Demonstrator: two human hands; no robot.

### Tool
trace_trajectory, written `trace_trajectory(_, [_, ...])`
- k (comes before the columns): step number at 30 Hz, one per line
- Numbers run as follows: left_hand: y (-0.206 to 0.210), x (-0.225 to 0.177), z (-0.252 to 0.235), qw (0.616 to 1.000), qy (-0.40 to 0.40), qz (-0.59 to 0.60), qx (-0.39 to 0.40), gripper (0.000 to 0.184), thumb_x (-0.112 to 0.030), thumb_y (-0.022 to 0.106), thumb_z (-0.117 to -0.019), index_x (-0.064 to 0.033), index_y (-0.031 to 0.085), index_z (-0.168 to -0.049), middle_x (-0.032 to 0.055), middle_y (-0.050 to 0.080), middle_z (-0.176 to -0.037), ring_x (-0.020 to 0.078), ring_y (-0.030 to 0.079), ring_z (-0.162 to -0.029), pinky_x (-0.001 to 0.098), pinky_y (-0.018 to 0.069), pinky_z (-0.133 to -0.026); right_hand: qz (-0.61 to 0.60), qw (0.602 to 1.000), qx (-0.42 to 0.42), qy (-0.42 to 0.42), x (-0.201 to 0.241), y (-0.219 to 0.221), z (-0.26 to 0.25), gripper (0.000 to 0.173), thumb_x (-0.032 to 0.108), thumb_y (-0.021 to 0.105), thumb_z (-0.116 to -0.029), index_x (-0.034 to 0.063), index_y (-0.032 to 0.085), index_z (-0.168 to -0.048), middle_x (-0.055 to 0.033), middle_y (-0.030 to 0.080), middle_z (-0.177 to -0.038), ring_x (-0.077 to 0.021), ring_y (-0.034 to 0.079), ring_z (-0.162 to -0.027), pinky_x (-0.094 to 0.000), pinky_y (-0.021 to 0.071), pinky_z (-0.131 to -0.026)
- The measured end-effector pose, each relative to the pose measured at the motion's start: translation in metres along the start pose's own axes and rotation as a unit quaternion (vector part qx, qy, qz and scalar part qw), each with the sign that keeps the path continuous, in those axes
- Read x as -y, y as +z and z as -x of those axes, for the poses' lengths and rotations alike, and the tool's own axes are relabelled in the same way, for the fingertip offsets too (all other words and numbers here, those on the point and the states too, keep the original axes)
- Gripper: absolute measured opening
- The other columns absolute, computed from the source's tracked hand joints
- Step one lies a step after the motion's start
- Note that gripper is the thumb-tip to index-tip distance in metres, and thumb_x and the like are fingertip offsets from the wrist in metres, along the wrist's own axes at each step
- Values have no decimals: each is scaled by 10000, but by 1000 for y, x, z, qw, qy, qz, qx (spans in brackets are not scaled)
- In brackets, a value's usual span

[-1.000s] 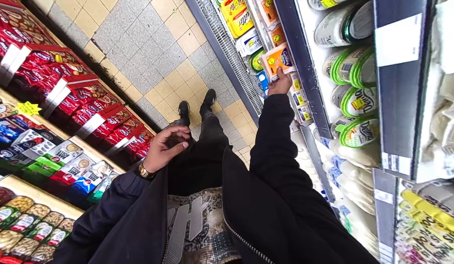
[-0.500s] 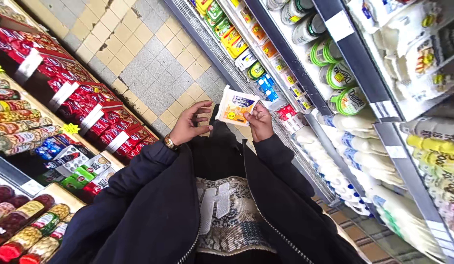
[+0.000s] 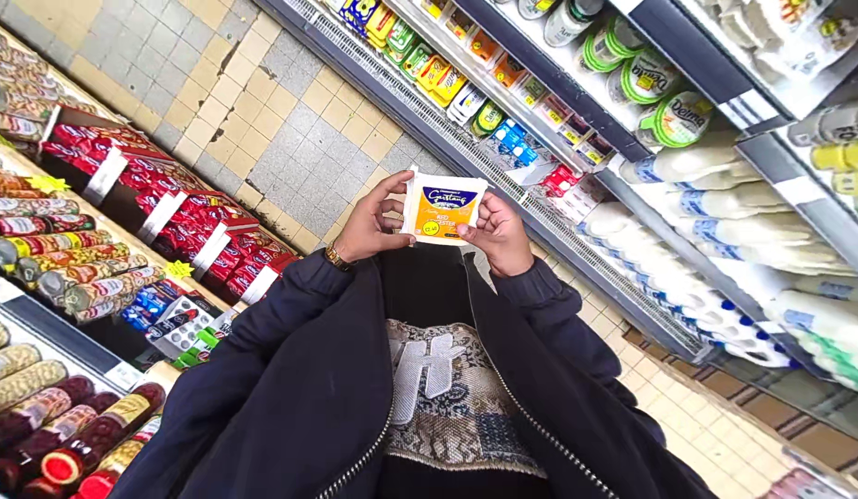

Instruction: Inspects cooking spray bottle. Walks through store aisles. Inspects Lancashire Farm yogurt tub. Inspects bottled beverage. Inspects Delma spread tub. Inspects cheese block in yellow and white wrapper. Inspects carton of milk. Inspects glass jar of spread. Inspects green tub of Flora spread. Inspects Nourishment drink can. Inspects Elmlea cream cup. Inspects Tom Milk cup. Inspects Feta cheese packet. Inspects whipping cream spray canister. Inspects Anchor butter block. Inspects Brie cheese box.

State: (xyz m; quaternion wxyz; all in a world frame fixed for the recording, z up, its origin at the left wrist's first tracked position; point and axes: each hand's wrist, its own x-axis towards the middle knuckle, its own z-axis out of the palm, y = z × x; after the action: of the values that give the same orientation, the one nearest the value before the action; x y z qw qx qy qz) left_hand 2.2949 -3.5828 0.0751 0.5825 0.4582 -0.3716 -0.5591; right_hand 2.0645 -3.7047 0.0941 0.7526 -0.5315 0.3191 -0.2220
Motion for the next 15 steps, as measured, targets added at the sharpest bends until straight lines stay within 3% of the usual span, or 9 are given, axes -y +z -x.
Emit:
trace_trajectory(3, [-4,0,10,1000,-3,4,19,963,110,831,-714,-157,406,-1536,142,567,-1366,310,705,-1069,489,655,-822,38,999,11,-3,-4,1,19,656,80,828,-801,9,515,-1373,-90,707,-1206,-203,726,-1041,-363,630,-895])
trace_trajectory(5, [-6,1,16,999,-13,7,39,978,113,824,-721,-166,388,-1550,146,570,-1351,311,705,-1063,483,657,-811,28,1000,-4,-5,-10,3,32,738,49,851,-763,41,484,-1403,-108,683,-1240,-243,728,-1031,-396,642,-871])
trace_trajectory(7, [-8,5,18,998,-16,13,61,984,115,818,-722,-187,383,-1551,137,561,-1325,313,706,-1039,496,660,-793,17,999,-20,-20,-17,6,42,941,33,871,-731,108,384,-1532,-125,638,-1290,-282,719,-1041,-436,646,-864])
trace_trajectory(10, [-9,9,22,996,-25,16,89,1010,117,817,-715,-188,362,-1563,136,553,-1319,317,706,-1034,503,660,-784,32,997,-44,-62,-28,11,54,1149,100,941,-661,149,273,-1595,-103,601,-1309,-277,699,-1058,-457,641,-860])
trace_trajectory(15, [-6,12,25,992,-36,-1,118,1036,87,851,-688,-184,359,-1558,140,552,-1316,317,695,-1056,500,659,-789,62,991,-69,-95,-39,16,72,1161,158,961,-649,106,276,-1585,-116,584,-1371,-261,681,-1112,-436,628,-890])
